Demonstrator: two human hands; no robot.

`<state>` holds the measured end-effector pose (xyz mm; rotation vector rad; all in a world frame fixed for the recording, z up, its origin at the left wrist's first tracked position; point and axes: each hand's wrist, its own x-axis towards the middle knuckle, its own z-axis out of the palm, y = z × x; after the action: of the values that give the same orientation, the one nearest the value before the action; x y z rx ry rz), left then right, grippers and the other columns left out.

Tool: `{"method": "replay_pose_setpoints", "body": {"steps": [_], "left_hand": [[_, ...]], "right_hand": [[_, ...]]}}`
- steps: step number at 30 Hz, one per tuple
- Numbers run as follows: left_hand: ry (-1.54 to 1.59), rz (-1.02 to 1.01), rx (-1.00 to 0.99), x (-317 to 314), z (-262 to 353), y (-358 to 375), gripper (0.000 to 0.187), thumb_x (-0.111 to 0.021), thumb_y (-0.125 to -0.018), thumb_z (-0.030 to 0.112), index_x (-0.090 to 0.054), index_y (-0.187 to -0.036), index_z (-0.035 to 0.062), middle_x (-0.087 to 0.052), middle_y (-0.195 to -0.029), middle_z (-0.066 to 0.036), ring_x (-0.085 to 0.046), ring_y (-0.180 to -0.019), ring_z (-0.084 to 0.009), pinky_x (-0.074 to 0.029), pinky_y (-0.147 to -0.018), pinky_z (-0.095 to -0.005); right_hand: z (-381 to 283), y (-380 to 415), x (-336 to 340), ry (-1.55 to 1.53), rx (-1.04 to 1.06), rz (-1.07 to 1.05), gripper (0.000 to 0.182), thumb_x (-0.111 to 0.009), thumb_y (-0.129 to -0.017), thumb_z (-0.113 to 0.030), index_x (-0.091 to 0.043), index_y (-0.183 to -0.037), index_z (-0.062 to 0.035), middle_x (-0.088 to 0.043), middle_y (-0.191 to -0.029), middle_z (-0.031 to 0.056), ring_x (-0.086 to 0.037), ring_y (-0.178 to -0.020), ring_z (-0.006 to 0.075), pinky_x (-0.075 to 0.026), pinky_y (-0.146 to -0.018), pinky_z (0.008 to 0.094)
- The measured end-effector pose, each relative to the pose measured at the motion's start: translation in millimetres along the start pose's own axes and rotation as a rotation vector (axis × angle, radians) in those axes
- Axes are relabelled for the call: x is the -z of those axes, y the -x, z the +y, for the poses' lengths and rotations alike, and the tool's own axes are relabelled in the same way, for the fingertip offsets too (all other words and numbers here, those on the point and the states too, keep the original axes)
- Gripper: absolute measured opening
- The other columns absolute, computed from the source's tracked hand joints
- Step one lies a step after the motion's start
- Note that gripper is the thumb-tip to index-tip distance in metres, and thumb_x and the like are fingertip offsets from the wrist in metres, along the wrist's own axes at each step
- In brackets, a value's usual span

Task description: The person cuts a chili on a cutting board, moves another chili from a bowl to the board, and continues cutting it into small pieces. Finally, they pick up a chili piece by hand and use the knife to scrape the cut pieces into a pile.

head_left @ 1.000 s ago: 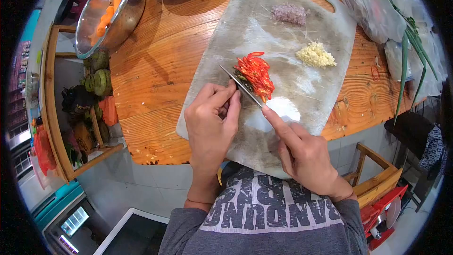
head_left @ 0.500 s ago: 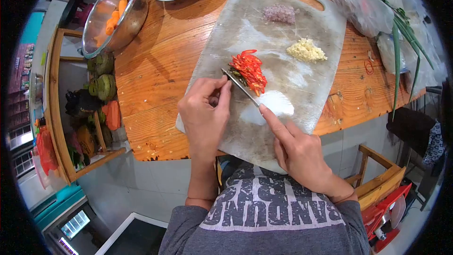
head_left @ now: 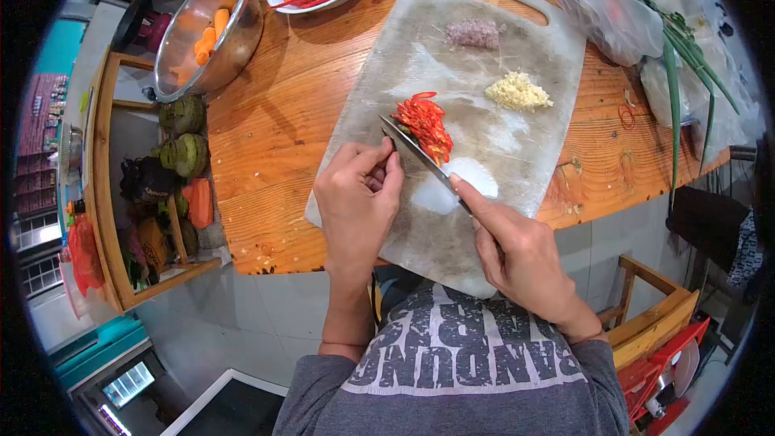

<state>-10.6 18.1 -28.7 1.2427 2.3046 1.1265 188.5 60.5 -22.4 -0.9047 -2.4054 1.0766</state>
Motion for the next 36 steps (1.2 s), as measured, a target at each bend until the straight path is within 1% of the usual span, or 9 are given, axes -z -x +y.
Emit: {"method": "replay_pose_setpoints", "body": {"steps": [3, 6, 12, 15, 19, 26, 30, 33, 36], "left_hand": [[-0.009, -0.009, -0.001, 0.7, 1.7, -1.1, 0.018, -0.075, -0.082, 0.004, -0.076, -0.099, -0.0023, -0.07, -0.079, -0.01, -0.063, -0.06, -0.0114, -0.05, -0.057, -0.0261], [-0.007, -0.021, -0.004, 1.3, -0.1, -1.8, 0.018, -0.075, -0.083, 0.004, -0.076, -0.099, -0.0026, -0.07, -0.079, -0.01, -0.064, -0.06, -0.0117, -0.05, -0.058, -0.026], [-0.027, -0.054, -0.034, 3.0, -1.4, -3.1, 0.017, -0.074, -0.084, 0.004, -0.075, -0.099, -0.0033, -0.069, -0.08, -0.01, -0.065, -0.061, -0.0127, -0.051, -0.057, -0.0269], [0.022, -0.065, -0.033, 1.8, -5.0, -2.6, 0.017, -0.072, -0.084, 0.003, -0.075, -0.101, -0.0027, -0.065, -0.078, -0.011, -0.063, -0.058, -0.0162, -0.05, -0.056, -0.0294], [0.019, -0.057, -0.048, 2.1, -2.6, -1.8, 0.017, -0.071, -0.085, 0.001, -0.075, -0.101, -0.002, -0.063, -0.078, -0.011, -0.063, -0.057, -0.0181, -0.05, -0.055, -0.0306], [0.046, 0.058, -0.068, -7.2, -9.2, 0.4, 0.015, -0.074, -0.082, 0.001, -0.075, -0.097, -0.0022, -0.067, -0.08, -0.009, -0.064, -0.058, -0.0128, -0.051, -0.054, -0.0258], [0.049, 0.068, 0.013, -5.9, -4.3, -2.0, 0.012, -0.074, -0.084, 0.001, -0.074, -0.095, -0.0033, -0.068, -0.079, -0.009, -0.063, -0.057, -0.0114, -0.05, -0.054, -0.0251], [0.074, 0.08, 0.058, -2.7, -7.6, -2.1, 0.011, -0.074, -0.084, 0.002, -0.073, -0.093, -0.0042, -0.068, -0.079, -0.008, -0.061, -0.056, -0.0093, -0.049, -0.054, -0.0239], [0.078, 0.068, 0.092, 3.5, -9.4, -0.5, 0.011, -0.074, -0.084, 0.002, -0.072, -0.092, -0.0046, -0.068, -0.079, -0.007, -0.06, -0.057, -0.0072, -0.048, -0.053, -0.0224]], "right_hand": [[-1.9, -0.3, -2.9, 0.024, -0.003, -0.036, 0.064, -0.059, -0.089, -0.003, -0.045, -0.15, -0.0152, -0.057, -0.074, 0.0133, -0.06, -0.056, 0.0318, -0.052, -0.053, 0.0432], [-10.0, -2.8, 0.1, 0.01, -0.1, -0.093, 0.063, -0.056, -0.086, 0.008, -0.049, -0.146, -0.0118, -0.063, -0.082, 0.0172, -0.064, -0.068, 0.0319, -0.052, -0.064, 0.0412], [-11.1, -9.1, -5.5, 0.046, -0.074, -0.089, 0.066, -0.057, -0.086, 0.007, -0.047, -0.149, -0.0124, -0.061, -0.076, 0.0145, -0.061, -0.061, 0.0301, -0.051, -0.059, 0.0408], [-9.2, -19.5, -15.4, 0.092, -0.016, -0.071, 0.066, -0.061, -0.089, -0.006, -0.042, -0.151, -0.0146, -0.057, -0.073, 0.0135, -0.06, -0.053, 0.0331, -0.053, -0.05, 0.0445], [-11.8, -34.2, -28.4, 0.172, -0.01, -0.049, 0.071, -0.064, -0.086, -0.008, -0.04, -0.152, -0.0152, -0.058, -0.075, 0.0141, -0.062, -0.054, 0.0338, -0.054, -0.05, 0.0443], [-12.8, -9.8, -23.3, 0.249, -0.013, -0.054, 0.075, -0.067, -0.084, -0.009, -0.04, -0.153, -0.0179, -0.058, -0.078, 0.0137, -0.062, -0.052, 0.0317, -0.054, -0.05, 0.0426], [-13.0, 5.9, -10.9, 0.224, -0.03, -0.071, 0.072, -0.067, -0.084, -0.008, -0.043, -0.152, -0.0197, -0.055, -0.075, 0.0117, -0.061, -0.051, 0.0295, -0.053, -0.048, 0.0411], [-12.8, 4.0, -3.7, 0.154, -0.084, -0.08, 0.071, -0.063, -0.083, 0.002, -0.048, -0.149, -0.0182, -0.054, -0.071, 0.0107, -0.059, -0.056, 0.028, -0.05, -0.056, 0.0405], [-11.3, -0.1, 2.6, 0.108, -0.072, -0.059, 0.065, -0.062, -0.083, 0.002, -0.054, -0.144, -0.018, -0.055, -0.07, 0.0105, -0.057, -0.055, 0.0267, -0.049, -0.055, 0.0396]]}}
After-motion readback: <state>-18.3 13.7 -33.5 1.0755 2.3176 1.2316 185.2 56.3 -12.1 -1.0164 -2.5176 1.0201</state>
